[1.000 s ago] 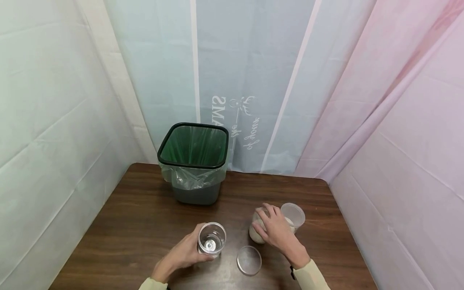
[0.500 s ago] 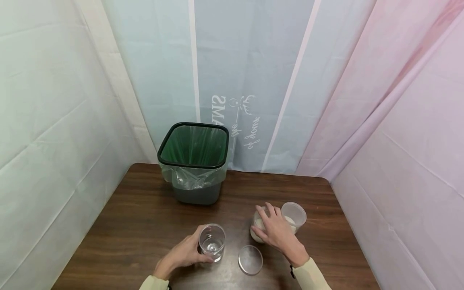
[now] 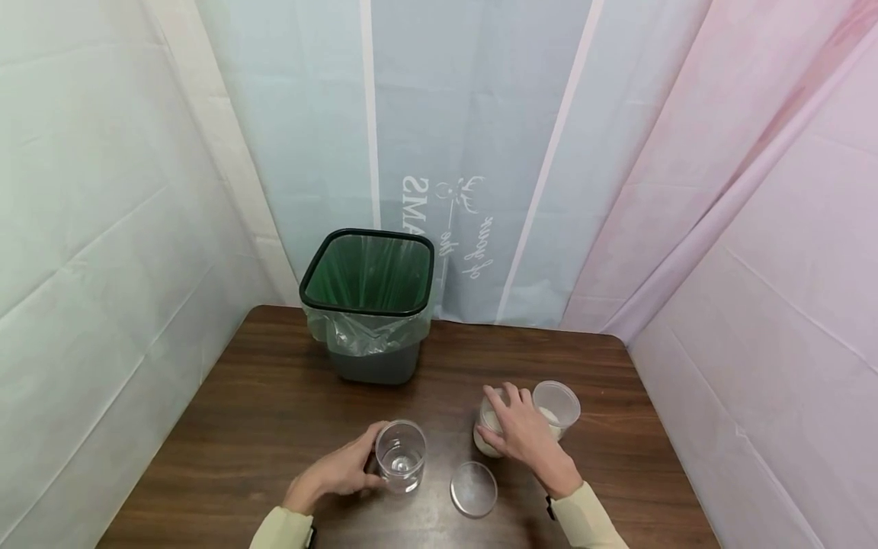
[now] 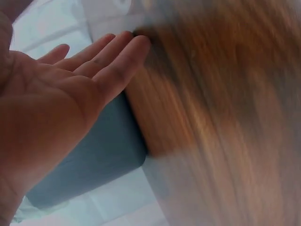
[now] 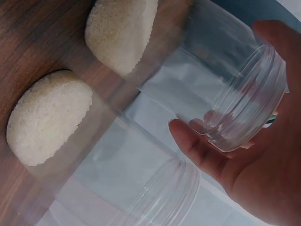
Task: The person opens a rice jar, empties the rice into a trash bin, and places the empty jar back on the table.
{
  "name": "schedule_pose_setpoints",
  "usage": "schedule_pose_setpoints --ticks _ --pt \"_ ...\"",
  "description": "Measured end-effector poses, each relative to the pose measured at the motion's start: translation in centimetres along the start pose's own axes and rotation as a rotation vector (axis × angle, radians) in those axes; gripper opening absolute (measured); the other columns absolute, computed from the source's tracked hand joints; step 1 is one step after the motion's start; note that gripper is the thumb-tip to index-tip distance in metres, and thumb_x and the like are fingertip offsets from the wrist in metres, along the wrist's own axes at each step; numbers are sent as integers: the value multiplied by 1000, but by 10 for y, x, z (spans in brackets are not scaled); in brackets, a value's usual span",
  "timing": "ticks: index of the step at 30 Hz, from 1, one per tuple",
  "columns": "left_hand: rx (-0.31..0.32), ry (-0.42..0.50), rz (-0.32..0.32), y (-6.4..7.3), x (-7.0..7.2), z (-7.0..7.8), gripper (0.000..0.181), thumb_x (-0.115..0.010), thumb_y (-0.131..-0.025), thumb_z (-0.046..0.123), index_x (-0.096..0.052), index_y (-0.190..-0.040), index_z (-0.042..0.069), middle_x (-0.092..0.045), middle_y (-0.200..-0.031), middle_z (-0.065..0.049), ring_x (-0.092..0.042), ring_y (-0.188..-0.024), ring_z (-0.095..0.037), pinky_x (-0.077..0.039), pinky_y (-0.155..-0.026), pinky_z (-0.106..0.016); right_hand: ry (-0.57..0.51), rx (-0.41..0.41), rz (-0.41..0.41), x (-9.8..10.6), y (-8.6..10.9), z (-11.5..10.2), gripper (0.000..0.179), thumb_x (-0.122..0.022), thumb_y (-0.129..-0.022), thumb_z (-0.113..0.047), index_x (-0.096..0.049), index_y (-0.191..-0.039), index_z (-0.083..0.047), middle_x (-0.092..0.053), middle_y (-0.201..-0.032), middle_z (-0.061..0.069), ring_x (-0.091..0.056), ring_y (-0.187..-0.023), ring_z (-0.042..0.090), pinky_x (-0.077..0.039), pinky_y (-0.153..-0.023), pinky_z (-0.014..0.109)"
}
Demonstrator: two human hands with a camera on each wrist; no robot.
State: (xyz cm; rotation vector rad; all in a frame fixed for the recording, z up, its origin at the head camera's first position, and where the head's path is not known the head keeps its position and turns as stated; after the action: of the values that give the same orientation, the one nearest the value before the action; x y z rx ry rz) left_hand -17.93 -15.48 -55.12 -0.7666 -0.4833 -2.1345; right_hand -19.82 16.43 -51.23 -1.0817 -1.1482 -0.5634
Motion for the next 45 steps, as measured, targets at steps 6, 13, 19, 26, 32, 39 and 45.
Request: schedule_pose_setpoints --ticks 6,13,19,26,32,39,45 --pt "60 -127 -48 0 23 -4 61 -57 -83 -5 -40 -141 3 -56 -136 -17 -54 -127 -33 -43 -105 -52 -16 -23 -33 3 -5 1 72 -76 -77 -53 -57 -133 -12 -58 -114 22 -55 -92 40 -53 -67 49" --pt "75 -168 109 -9 49 6 30 -56 -98 17 -56 -126 6 -62 -127 -13 -59 -122 -32 -45 -100 -50 -39 -45 -17 8 -7 -1 73 -76 -76 -52 -55 -134 -14 -58 -114 20 -57 -97 39 -53 -54 45" --pt "4 -155 240 -15 65 29 33 -61 -97 32 -61 -122 12 -65 -121 -3 -62 -117 -24 -48 -99 -45 -72 -24 30 19 -13 -4 73 -77 -76 -49 -53 -135 -14 -57 -115 19 -58 -100 38 -51 -49 39" --pt "-49 -131 279 -23 71 51 56 -70 -87 46 -57 -130 14 -62 -126 3 -59 -121 -20 -47 -101 -42 -114 18 117 45 -26 -5 74 -79 -74 -47 -55 -134 -11 -58 -113 19 -58 -97 37 -52 -50 40" --pt "-110 -132 294 -32 68 65 75 -81 -79 39 -48 -139 8 -56 -136 -6 -54 -127 -22 -44 -105 -43 -234 33 175 61 -37 -2 74 -79 -72 -41 -54 -134 -9 -57 -110 17 -58 -99 34 -54 -68 43" --pt "-170 -208 304 -47 64 80 90 -84 -75 42 -40 -145 8 -51 -142 -10 -51 -131 -26 -43 -106 -43 -300 53 229 79 -47 -2 73 -78 -74 -39 -52 -136 -10 -56 -113 16 -55 -102 32 -54 -72 41" --pt "-193 -300 294 -56 61 98 97 -84 -72 47 -35 -149 11 -50 -143 -9 -51 -129 -26 -45 -104 -43 -329 47 255 98 -51 -6 71 -76 -76 -39 -52 -137 -11 -56 -115 15 -55 -106 30 -55 -74 41"
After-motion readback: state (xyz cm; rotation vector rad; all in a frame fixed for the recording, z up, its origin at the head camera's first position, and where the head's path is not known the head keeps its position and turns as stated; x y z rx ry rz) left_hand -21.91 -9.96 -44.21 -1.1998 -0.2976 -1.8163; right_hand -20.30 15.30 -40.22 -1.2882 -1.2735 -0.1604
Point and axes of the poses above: each hand's wrist, its own y-axis away from the middle knuckle, its own x-axis out of the back of the hand, z = x × y, the point moved 3 cm from there along -y, towards the middle knuckle
